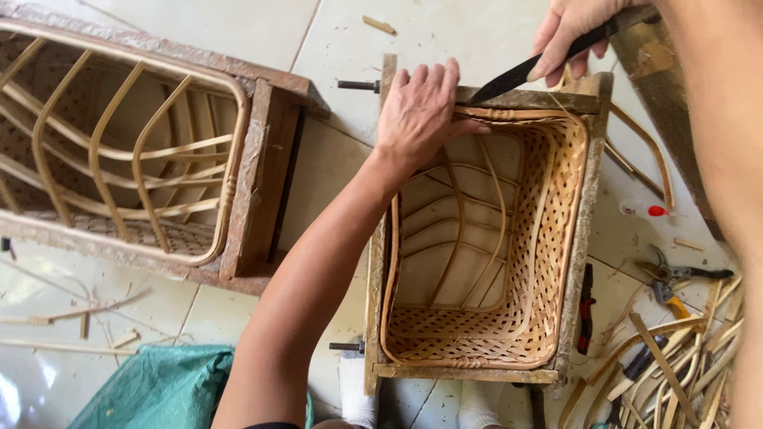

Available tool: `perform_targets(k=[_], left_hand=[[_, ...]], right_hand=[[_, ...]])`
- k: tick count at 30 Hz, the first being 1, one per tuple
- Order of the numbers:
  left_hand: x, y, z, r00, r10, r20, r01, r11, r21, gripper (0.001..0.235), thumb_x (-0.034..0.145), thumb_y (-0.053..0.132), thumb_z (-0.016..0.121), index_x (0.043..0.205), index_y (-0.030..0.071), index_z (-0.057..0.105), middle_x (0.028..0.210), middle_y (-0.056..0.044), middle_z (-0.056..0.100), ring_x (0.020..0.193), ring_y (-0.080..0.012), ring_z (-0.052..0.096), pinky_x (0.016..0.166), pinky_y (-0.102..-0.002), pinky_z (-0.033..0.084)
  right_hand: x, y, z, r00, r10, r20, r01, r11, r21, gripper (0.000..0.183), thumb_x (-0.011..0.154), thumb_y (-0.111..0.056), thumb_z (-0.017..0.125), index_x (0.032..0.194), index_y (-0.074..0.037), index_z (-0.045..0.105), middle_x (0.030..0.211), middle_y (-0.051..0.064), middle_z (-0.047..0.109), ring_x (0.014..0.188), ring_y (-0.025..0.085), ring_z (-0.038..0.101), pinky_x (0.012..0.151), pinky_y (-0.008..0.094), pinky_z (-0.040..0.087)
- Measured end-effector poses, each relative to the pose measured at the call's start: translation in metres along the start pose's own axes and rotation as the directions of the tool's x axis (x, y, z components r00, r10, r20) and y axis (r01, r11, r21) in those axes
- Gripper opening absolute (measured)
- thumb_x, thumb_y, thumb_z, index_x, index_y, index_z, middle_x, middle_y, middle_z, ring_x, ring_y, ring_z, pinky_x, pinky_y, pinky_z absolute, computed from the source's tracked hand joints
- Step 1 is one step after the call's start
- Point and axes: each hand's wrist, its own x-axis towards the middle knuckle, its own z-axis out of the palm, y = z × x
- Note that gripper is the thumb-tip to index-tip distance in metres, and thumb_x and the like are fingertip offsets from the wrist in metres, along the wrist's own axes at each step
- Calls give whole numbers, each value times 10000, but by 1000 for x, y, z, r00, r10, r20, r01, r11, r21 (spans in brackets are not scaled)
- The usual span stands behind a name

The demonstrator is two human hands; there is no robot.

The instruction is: The person assembles a rectangular woven basket by inserting curved bamboo strips into a wooden frame, applying glue to the joints, and using a hammer and pliers to secure the pieces. The person works on the floor with tools and materials scattered around.

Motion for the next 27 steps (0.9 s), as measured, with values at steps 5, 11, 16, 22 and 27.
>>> perform_targets(k=[5,11,16,22,27], left_hand=[[4,-4,-3,981,-12,195,21,999,-45,981,799,884,533,1236,7,575,1068,-113,642,986,-240,575,903,-448,482],[17,19,7,987,163,3,-163,982,99,1129,692,977,442,1217,-12,586,984,-124,661,888,-224,595,870,-473,509],[37,51,40,978,135,159,-133,991,-24,1058,815,946,449,1212,-27,572,962,-128,661,836,-212,612,781,-422,536],[42,46,69,992,124,31,-125,990,62,917,867,899,461,1108,24,594,911,-110,670,814,-205,625,751,-414,558],[44,50,76,996,72,43,-76,993,90,934,791,904,497,1086,25,603,880,-121,667,778,-230,623,713,-457,549]], right_hand=[[-74,50,48,892,-187,-411,112,973,-200,296,1010,-350,656,1213,-160,756,934,46,794,693,145,761,634,342,583],[-174,104,138,746,100,-659,-105,994,32,218,1046,-288,653,1127,-149,799,804,73,772,605,185,727,575,357,578],[-186,84,156,709,52,-703,-105,994,-32,246,1044,-336,633,1134,-182,802,667,62,715,512,181,595,539,362,494],[-164,71,137,859,85,-504,-246,933,-263,329,1127,-380,506,1187,-196,772,635,81,674,460,142,484,523,317,506],[-109,100,102,889,-25,-456,-32,993,-116,295,1034,-279,622,1291,-196,739,761,59,743,543,165,639,518,323,527]])
